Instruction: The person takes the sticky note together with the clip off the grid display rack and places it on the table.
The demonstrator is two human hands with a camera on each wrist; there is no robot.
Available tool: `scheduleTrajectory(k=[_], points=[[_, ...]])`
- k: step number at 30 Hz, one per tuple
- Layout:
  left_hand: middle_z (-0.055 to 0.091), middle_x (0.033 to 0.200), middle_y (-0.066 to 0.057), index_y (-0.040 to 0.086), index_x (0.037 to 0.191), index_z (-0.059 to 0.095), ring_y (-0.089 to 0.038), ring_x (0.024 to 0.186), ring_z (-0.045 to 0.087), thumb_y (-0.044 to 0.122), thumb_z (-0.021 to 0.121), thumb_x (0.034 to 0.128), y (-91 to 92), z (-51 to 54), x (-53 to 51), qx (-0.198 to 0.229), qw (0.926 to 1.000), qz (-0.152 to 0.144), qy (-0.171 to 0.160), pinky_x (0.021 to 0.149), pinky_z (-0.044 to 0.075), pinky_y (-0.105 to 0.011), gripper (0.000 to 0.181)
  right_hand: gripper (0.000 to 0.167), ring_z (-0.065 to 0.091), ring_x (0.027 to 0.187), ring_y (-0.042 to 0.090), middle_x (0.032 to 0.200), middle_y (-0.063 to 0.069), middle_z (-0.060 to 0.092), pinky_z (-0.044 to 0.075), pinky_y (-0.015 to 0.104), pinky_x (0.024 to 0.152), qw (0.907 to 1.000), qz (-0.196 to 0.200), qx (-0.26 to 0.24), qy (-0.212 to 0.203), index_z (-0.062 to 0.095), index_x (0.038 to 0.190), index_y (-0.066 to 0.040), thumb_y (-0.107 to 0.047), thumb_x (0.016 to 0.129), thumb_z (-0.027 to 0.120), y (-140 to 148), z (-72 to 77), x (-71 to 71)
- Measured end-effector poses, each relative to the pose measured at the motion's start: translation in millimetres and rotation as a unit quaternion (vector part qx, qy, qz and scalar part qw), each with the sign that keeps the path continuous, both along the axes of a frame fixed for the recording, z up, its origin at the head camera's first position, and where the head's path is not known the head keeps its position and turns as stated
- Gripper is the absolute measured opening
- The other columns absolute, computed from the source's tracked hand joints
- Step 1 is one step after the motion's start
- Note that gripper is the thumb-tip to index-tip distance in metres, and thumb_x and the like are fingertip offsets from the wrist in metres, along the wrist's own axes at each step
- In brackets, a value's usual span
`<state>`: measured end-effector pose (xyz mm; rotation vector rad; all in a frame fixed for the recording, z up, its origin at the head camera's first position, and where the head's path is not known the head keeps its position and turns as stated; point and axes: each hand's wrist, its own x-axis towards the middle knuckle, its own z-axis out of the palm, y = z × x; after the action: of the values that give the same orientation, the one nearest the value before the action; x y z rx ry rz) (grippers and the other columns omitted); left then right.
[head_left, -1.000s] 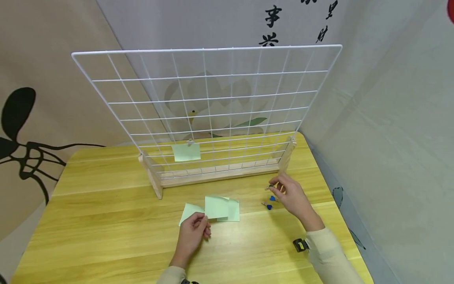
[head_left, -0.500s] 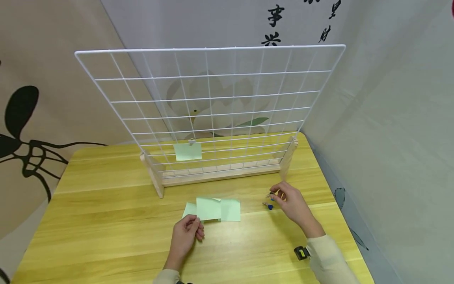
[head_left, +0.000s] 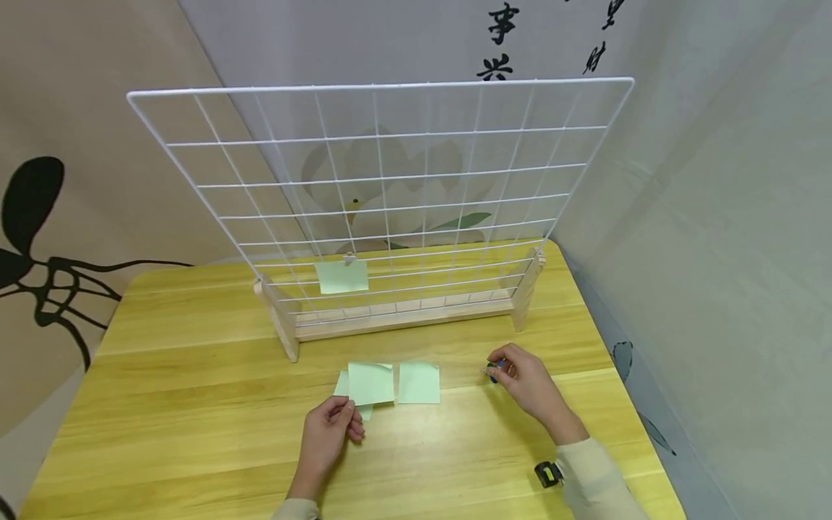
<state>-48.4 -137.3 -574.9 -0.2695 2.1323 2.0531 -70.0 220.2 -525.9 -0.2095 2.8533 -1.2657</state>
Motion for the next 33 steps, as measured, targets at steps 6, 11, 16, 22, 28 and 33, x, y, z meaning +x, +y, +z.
scheduleTrajectory(k=[6,11,16,22,28,33], points=[[0.064,0.079,-0.025,-0.018,0.103,0.057,-0.025,0.056,0.064,-0.005,0.056,0.0975,-3.7,-2.0,1.5,0.007,1.0000,0.004,0.000,0.052,0.060,-0.038,0.015,0.015,0.053,0.072,0.010,0.085,-0.009,0.057,0.051,0.026,0.061,0.9999,0.009,0.005,0.012,0.067,0.101,-0.008,-0.013,0.089,0.074,-1.8,-1.1,0.7],[0.064,0.080,-0.024,-0.017,0.103,0.057,-0.025,0.057,0.065,-0.003,0.055,0.0988,-6.9,-2.4,1.2,0.014,0.9998,0.010,-0.013,0.053,0.061,-0.039,0.015,0.015,0.053,0.073,0.009,0.087,-0.011,0.058,0.050,0.026,0.060,0.9998,0.010,0.018,0.006,0.067,0.102,-0.009,-0.013,0.089,0.075,-0.3,-2.6,1.0],[0.063,0.079,-0.023,-0.015,0.101,0.058,-0.023,0.056,0.064,-0.003,0.054,0.0989,-11.1,-3.4,1.6,0.005,0.9996,0.025,-0.013,0.052,0.060,-0.038,0.013,0.016,0.053,0.074,0.009,0.089,-0.011,0.058,0.049,0.026,0.060,0.9998,0.011,0.014,0.003,0.067,0.102,-0.010,-0.012,0.089,0.074,0.6,-4.7,1.2],[0.062,0.079,-0.024,-0.016,0.099,0.058,-0.023,0.057,0.064,-0.005,0.053,0.0985,-14.1,-3.0,3.6,0.012,0.9992,0.034,-0.014,0.052,0.060,-0.037,0.013,0.015,0.054,0.075,0.010,0.089,-0.011,0.059,0.050,0.026,0.062,0.9999,0.014,0.003,-0.002,0.066,0.101,-0.010,-0.010,0.089,0.074,-1.2,-6.9,1.4],[0.063,0.080,-0.026,-0.016,0.099,0.058,-0.023,0.058,0.065,-0.004,0.053,0.0988,-17.3,-4.5,5.9,0.009,0.9989,0.042,-0.016,0.053,0.061,-0.038,0.014,0.014,0.055,0.075,0.011,0.088,-0.011,0.059,0.051,0.027,0.063,0.9999,0.014,0.001,-0.001,0.067,0.100,-0.010,-0.011,0.088,0.075,-2.6,-9.4,2.8],[0.063,0.081,-0.027,-0.017,0.100,0.058,-0.023,0.058,0.065,-0.004,0.053,0.0988,-20.2,-4.5,5.8,0.004,0.9986,0.051,-0.012,0.054,0.061,-0.038,0.014,0.014,0.055,0.077,0.009,0.089,-0.011,0.058,0.051,0.026,0.065,0.9998,0.020,0.003,-0.001,0.066,0.100,-0.010,-0.010,0.089,0.074,-1.6,-10.6,3.3]])
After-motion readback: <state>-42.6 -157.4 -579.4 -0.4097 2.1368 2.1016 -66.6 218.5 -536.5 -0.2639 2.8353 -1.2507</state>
